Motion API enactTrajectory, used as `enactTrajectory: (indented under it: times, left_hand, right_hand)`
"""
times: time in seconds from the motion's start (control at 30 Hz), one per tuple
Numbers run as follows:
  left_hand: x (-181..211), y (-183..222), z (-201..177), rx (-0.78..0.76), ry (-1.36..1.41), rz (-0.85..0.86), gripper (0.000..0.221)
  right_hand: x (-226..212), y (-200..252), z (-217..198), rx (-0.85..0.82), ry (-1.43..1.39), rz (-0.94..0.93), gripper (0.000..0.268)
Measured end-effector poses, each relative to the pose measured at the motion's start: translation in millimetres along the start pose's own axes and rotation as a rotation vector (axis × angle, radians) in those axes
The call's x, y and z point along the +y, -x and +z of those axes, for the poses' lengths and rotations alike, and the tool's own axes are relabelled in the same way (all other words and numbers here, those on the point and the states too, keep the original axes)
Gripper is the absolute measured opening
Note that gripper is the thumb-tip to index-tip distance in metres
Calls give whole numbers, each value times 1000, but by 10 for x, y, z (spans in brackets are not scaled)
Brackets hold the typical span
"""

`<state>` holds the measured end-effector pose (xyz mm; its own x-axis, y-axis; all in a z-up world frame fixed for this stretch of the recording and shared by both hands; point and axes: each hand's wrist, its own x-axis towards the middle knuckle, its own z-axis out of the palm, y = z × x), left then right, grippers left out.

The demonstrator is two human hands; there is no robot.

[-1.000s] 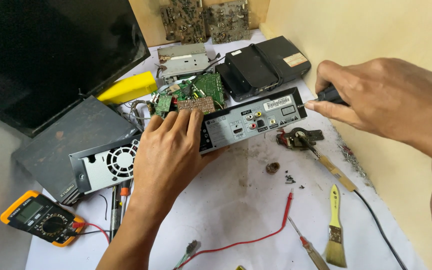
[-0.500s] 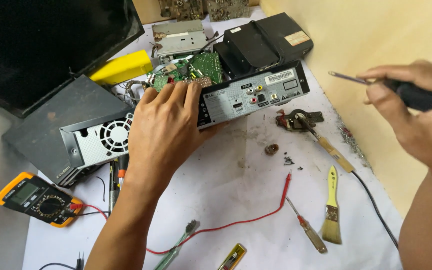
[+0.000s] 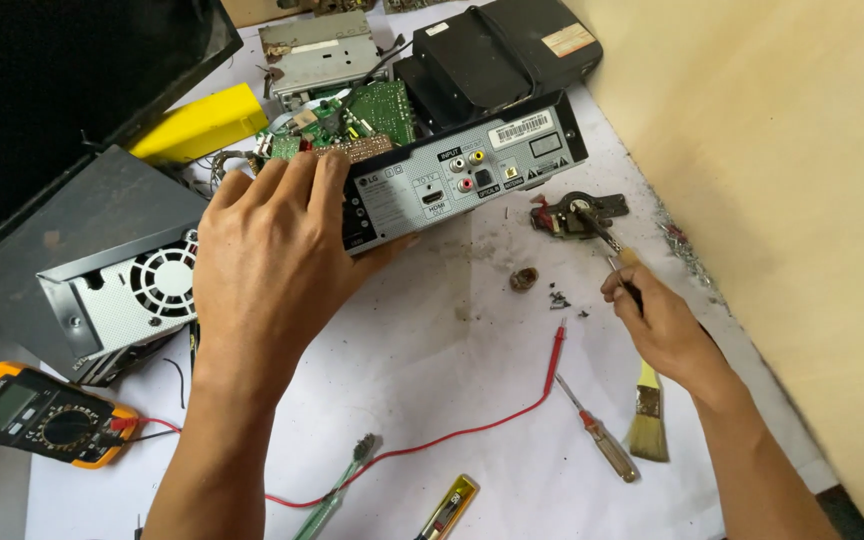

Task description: Disassembling and reassembling the metal casing of an electronic device using a screwdriver

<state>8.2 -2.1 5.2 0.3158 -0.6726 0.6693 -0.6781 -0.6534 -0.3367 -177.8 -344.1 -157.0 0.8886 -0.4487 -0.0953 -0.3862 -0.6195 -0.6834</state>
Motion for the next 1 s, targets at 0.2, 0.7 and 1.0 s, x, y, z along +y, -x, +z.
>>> enactTrajectory:
  times: [0.2,0.7,1.0]
  left_hand:
    - [-5,3,8,-36,-3,-14,73]
    - [1,3,-18,-25,-32,-5,73]
    - [-5,-4,-23,-41,-25,0,74]
  right_hand:
    - [171,-43,243,125,211,-361,15]
    - [99,-89,468,158,450,-252,18]
    - [-636,192,11,150,-135,49,13]
